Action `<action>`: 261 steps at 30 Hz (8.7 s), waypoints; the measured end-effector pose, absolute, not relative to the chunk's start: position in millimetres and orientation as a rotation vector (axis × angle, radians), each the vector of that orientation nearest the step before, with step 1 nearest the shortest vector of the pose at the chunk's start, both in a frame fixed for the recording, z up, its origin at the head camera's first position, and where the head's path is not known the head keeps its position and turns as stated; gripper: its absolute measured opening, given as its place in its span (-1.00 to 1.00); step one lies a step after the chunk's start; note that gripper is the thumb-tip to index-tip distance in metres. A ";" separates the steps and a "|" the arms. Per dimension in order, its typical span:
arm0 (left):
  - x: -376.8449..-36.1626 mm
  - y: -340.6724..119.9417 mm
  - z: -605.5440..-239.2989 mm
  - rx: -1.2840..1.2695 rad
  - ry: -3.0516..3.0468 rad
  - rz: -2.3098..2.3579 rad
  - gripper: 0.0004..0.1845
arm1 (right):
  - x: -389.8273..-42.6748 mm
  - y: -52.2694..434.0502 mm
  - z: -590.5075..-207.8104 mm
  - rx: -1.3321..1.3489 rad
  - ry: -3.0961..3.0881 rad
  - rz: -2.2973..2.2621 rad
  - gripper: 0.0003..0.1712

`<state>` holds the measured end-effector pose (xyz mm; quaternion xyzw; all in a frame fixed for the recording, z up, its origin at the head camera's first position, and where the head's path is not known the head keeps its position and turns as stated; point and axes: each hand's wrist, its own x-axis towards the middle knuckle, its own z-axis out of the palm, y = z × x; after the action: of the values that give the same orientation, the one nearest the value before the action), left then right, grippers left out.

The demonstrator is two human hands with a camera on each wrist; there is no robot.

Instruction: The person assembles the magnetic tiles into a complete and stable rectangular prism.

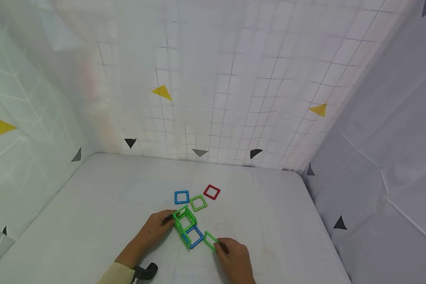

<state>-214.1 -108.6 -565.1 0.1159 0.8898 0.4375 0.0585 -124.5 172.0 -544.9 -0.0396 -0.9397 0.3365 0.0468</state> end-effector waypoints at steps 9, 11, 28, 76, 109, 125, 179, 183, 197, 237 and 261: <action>-214.1 -108.4 -565.1 0.364 2.693 1.327 -0.63 | -125.2 170.8 -545.6 -0.106 -2.866 1.015 -0.86; -213.7 -108.2 -565.3 0.366 2.695 1.325 -0.63 | -125.4 170.7 -546.4 -0.082 -2.859 1.010 -0.86; -213.9 -108.6 -565.9 0.396 2.702 1.337 -0.62 | -132.1 161.9 -547.4 0.083 -2.859 0.946 -0.84; -212.7 -108.6 -566.0 0.382 2.736 1.305 -0.63 | -154.9 150.3 -554.9 0.282 -2.838 0.997 -0.76; -215.0 -104.6 -567.0 0.167 2.713 1.500 -0.71 | -147.5 154.7 -558.4 0.297 -2.930 1.222 -0.71; -214.5 -107.9 -569.6 0.384 2.693 1.404 -0.71 | -144.8 154.7 -557.5 0.535 -2.986 1.493 -0.79; -205.5 -112.4 -552.6 0.586 2.552 1.040 -0.11 | -171.5 145.9 -563.8 0.138 -2.961 1.407 -0.11; -205.5 -113.1 -549.1 0.547 2.570 1.037 -0.18 | -170.9 147.0 -566.1 0.094 -2.949 1.407 -0.20; -210.2 -112.4 -560.8 0.527 2.590 1.103 -0.38 | -163.0 161.6 -567.1 0.060 -2.917 1.356 -0.54; -209.1 -98.9 -563.2 0.358 3.004 0.789 -0.75 | -163.4 179.1 -566.5 0.352 -2.986 1.307 -0.80; -211.8 -106.6 -567.4 0.322 2.928 1.203 -0.69 | -163.8 180.4 -561.4 0.382 -2.978 1.308 -0.82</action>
<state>-211.8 -106.6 -567.4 0.1011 0.9201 0.3779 -0.0200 -163.8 180.4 -561.4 0.1163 -0.9074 0.3985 -0.0665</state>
